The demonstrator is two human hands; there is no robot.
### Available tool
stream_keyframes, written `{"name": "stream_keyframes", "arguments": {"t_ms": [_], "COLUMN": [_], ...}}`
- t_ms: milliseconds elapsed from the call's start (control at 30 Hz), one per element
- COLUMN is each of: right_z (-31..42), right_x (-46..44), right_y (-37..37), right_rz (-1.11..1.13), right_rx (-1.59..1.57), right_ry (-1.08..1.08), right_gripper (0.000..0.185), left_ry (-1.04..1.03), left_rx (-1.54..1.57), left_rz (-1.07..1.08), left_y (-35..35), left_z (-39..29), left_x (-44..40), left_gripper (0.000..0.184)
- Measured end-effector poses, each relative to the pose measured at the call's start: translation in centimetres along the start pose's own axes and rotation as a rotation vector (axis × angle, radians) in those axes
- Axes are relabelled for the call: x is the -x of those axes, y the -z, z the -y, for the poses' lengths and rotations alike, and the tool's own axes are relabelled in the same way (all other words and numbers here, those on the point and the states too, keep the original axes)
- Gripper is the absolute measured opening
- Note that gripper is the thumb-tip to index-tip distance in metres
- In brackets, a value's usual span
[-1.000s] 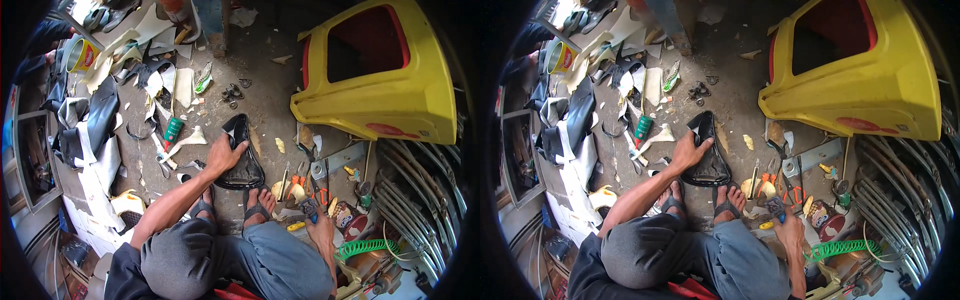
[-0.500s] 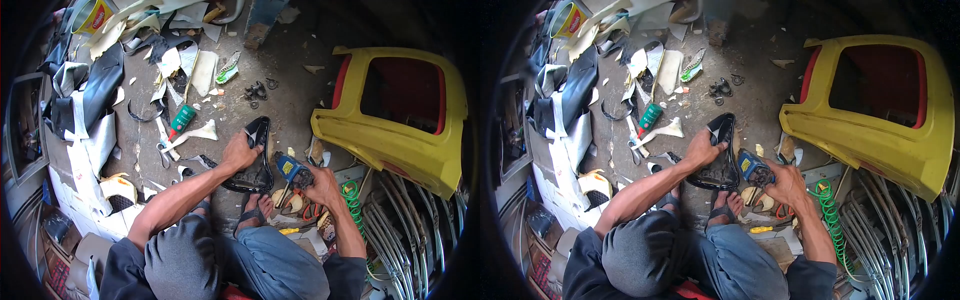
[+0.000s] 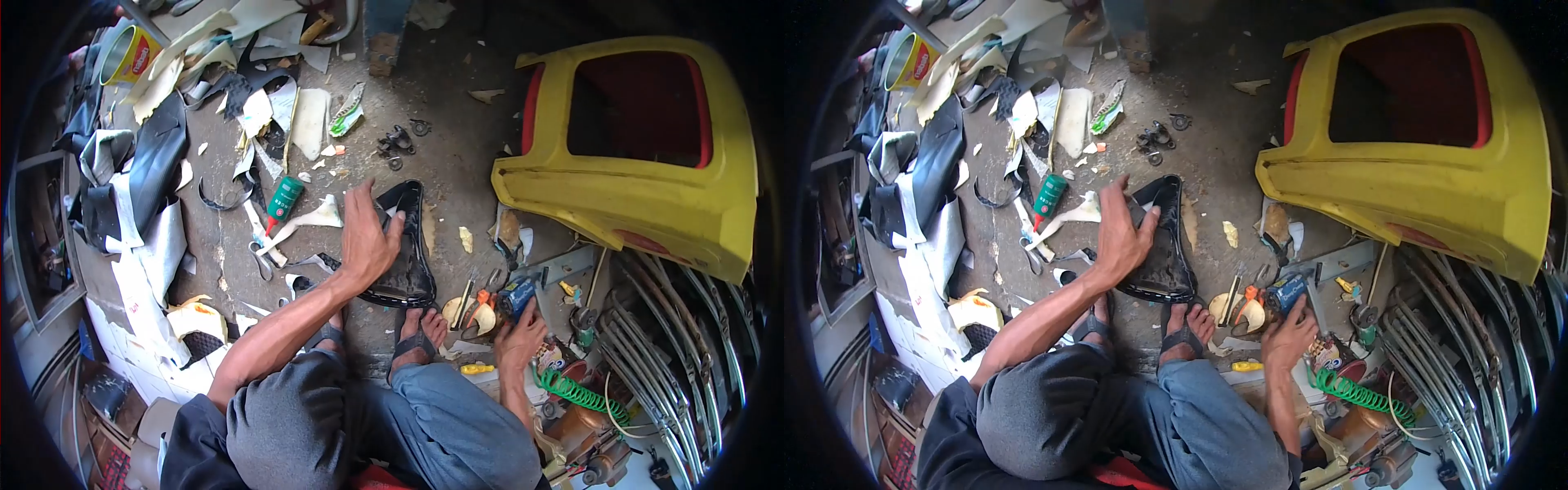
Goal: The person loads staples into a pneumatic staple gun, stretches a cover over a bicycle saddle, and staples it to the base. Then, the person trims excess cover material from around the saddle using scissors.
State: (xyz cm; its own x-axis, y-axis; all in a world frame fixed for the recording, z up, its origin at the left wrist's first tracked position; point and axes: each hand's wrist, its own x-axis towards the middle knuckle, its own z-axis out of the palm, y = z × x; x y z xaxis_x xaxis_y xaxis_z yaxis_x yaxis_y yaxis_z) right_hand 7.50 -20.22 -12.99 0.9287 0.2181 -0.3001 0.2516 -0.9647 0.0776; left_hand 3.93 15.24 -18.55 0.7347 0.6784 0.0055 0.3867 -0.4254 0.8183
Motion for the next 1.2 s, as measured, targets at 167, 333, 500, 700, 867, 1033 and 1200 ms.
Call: {"name": "stream_keyframes", "arguments": {"t_ms": [167, 333, 500, 700, 867, 1033, 1200], "right_z": [7.1, 7.9, 8.4, 12.5, 16.7, 21.1, 22.5], "right_x": [0.9, -1.1, -1.3, -4.1, -7.4, -9.1, -9.5], "right_y": [-2.6, -5.7, -4.7, 1.3, 0.8, 3.5, 2.5], "right_rz": [0.085, 0.115, 0.084, 0.232, -0.101, 0.268, 0.203], "right_rx": [-0.408, -0.321, -0.166, -0.783, -0.663, -0.711, -0.541], "right_ry": [0.087, -0.092, 0.074, -0.053, 0.438, 0.256, 0.311], "right_gripper": [0.044, 0.031, 0.033, 0.039, 0.047, 0.051, 0.051], "left_ry": [-0.119, -0.071, -0.036, -0.011, -0.044, -0.012, -0.011], "left_rx": [-0.214, -0.213, -0.102, 0.057, 0.053, 0.061, 0.071], "left_rz": [0.206, 0.143, 0.071, 0.067, 0.033, 0.037, 0.031], "left_y": [-1.5, -2.6, -3.8, -4.2, -4.5, -4.6, -4.7], "left_z": [0.3, 0.3, 1.2, 1.6, 1.9, 1.9, 2.3], "left_x": [-1.7, -1.1, -1.0, -0.7, -0.7, -0.6, -0.7], "left_gripper": [0.031, 0.028, 0.020, 0.013, 0.013, 0.014, 0.014]}}
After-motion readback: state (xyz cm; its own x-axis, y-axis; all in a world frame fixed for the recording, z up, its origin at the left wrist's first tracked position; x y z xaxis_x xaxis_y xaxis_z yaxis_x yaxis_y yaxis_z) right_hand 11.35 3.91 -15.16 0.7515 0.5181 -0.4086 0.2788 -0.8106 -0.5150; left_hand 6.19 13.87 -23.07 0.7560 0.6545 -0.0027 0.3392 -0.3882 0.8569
